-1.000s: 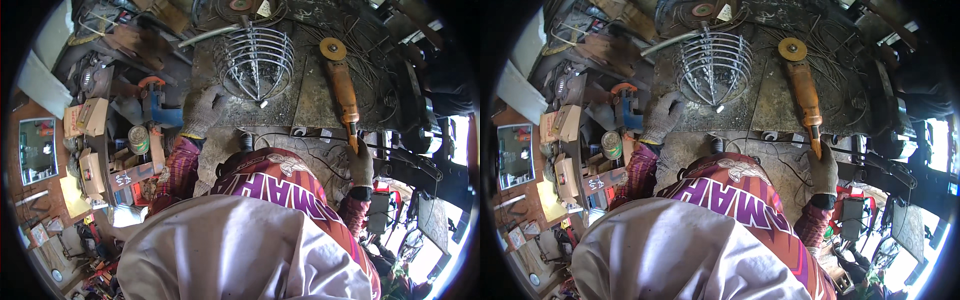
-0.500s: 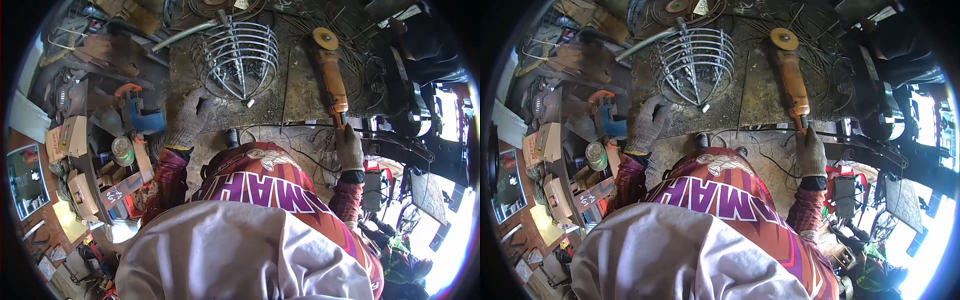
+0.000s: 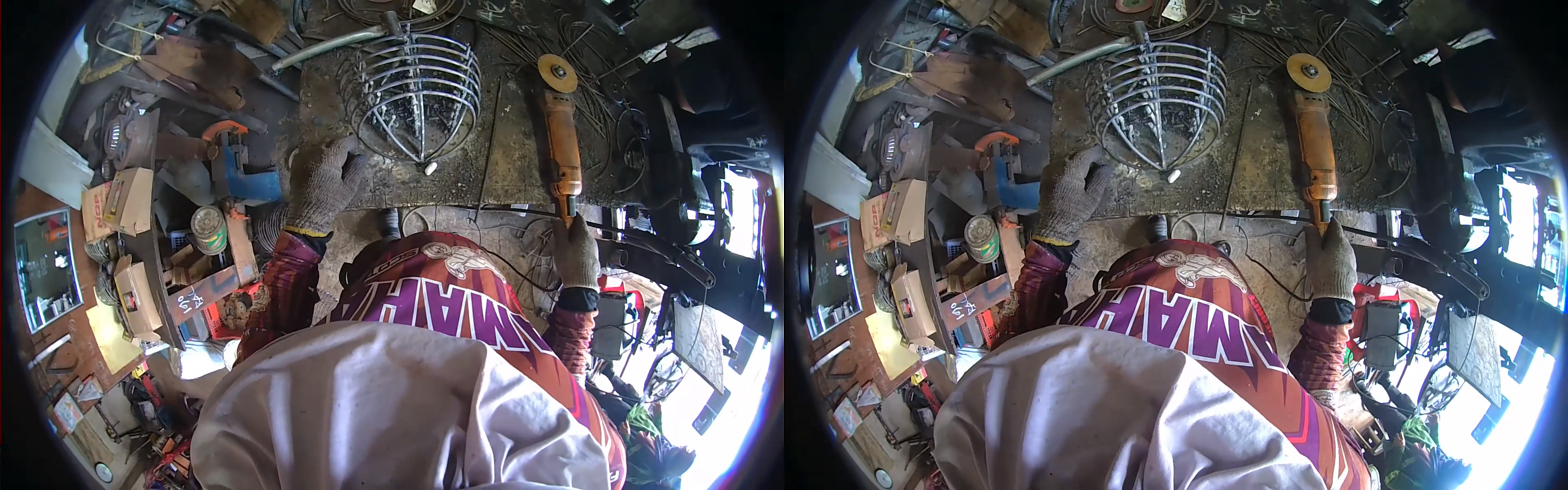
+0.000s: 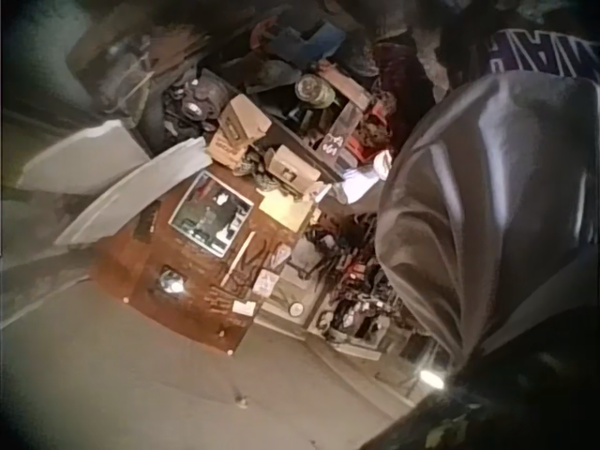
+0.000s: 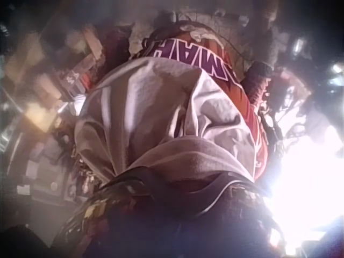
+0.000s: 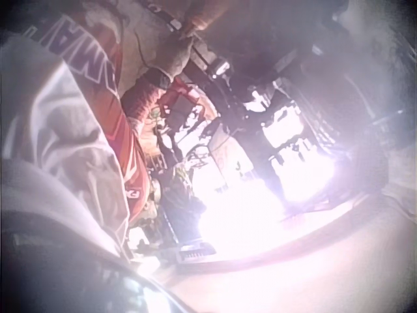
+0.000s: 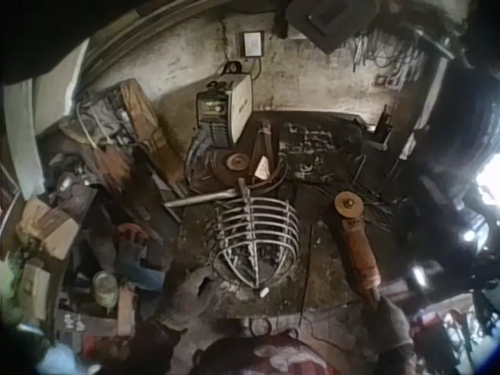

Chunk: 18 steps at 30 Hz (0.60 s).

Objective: The person hammers a curved metal piece on a workbench, uses an angle grinder to smooth its surface while sparks fly, and continues shaping the metal structure using a hammer.

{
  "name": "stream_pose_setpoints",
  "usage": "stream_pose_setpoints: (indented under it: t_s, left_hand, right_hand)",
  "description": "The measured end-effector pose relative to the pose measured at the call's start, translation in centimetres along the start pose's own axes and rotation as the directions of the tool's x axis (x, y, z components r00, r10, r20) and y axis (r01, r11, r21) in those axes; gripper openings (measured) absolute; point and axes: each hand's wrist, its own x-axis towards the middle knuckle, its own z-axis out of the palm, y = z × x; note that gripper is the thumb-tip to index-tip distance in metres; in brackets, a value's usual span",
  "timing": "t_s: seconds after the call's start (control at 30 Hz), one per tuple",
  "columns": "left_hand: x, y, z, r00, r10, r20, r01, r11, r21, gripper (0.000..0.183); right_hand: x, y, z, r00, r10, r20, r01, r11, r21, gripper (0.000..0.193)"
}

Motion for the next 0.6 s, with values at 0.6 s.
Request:
stream_pose_setpoints:
  t_s: [0.6]
  left_hand:
    - [-0.6, -2.4, 2.3, 0.995, -0.029, -0.098, 0.024, 0.998, -0.055, 0.024]
  right_hand:
    - [1.0, -9.4, 1.3, 0.844, -0.432, -0.318, 0.536, 0.686, 0.492, 0.033]
